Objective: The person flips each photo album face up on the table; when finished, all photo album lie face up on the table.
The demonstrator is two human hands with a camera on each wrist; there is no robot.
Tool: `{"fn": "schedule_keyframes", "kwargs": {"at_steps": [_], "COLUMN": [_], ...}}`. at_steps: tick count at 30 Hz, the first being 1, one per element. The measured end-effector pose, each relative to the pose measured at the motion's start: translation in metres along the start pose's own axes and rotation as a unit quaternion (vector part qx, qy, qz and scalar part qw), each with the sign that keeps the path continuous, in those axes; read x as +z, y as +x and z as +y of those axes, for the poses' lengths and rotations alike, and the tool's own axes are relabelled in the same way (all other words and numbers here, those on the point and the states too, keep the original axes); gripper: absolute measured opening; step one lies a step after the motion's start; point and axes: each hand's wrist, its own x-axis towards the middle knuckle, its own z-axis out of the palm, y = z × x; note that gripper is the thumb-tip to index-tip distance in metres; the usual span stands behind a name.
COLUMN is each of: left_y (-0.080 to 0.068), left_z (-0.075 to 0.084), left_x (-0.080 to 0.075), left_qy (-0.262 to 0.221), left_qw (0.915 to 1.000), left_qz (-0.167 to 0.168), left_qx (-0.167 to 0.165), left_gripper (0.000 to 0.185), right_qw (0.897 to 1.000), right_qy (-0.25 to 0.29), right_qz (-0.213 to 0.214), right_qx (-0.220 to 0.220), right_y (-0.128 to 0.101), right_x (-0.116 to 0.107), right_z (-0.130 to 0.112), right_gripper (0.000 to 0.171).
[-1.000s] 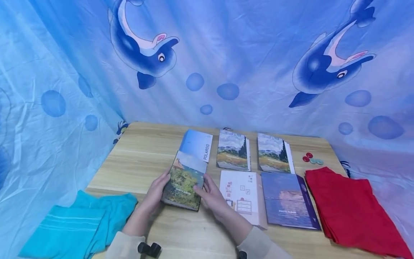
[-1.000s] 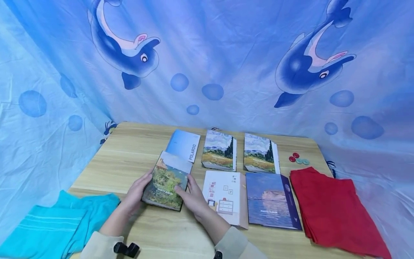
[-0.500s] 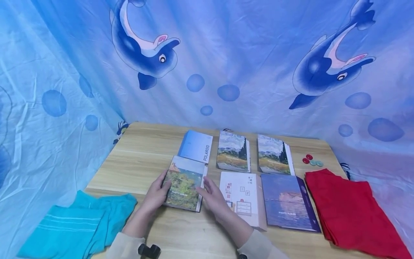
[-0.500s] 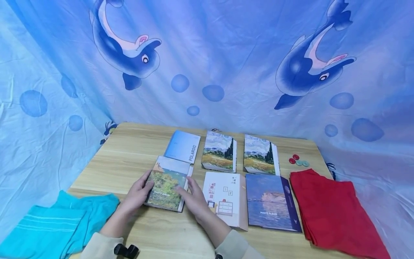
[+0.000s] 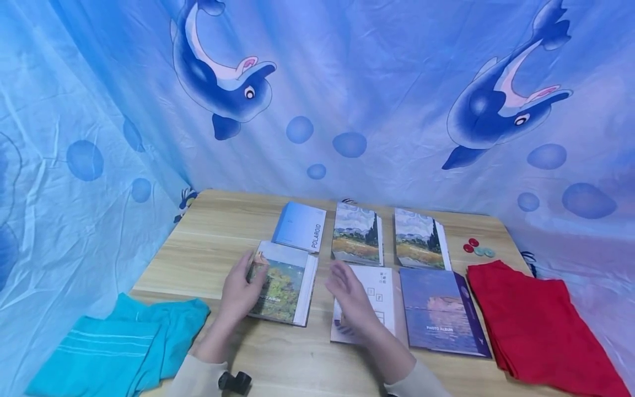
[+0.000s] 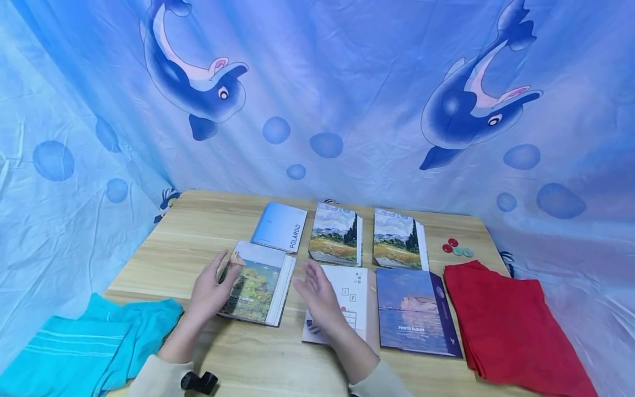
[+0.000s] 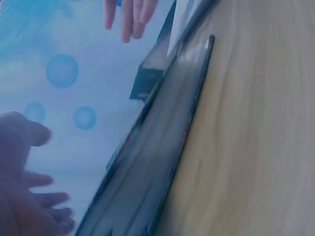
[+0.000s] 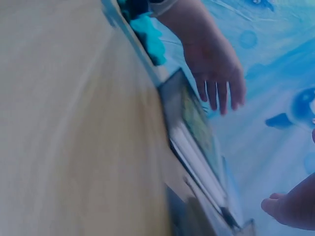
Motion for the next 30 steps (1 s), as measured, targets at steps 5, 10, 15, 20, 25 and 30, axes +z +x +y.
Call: {"fn": "schedule_keyframes", "kwargs": {"at_steps": [5,10,15,20,25,30], "left_y": [0.000,0.001,0.001,-0.004,-0.007,-0.015], "left_z": [0.018,0.030,0.037,0.042,0.045,0.049], "left_x": [0.018,0.037,0.058,0.077,0.093,0.108], "left_qy": [-0.066,-0.082,-0.096,-0.107,-0.113,-0.128], "left_qw": [0.9921,0.9867,0.9831,0.9810,0.9796,0.9819], "left_qz": [0.039,0.017,-0.005,-0.029,-0.060,-0.097], "left_qx": [0.099,0.139,0.156,0.159,0.155,0.099], "left_gripper": [0.060,0.057,0.055,0.055,0.057,0.059], "right_qw": [0.999,0.995,0.992,0.989,0.988,0.992], "right_qy": [-0.012,0.013,0.032,-0.041,-0.064,-0.031], "right_qz": [0.050,0.101,0.123,0.139,0.142,0.112], "right_qx": [-0.011,0.005,0.017,0.009,0.021,0.044], "right_y": [-0.005,-0.008,-0.015,-0.024,-0.035,-0.045], "right_x": [-0.028,-0.056,-0.076,-0.089,-0.102,-0.104], "right_z": [-0.007,-0.009,-0.004,0.005,0.016,0.024], "right_gripper": [0.074,0.072,0.067,0.061,0.063,0.066]}}
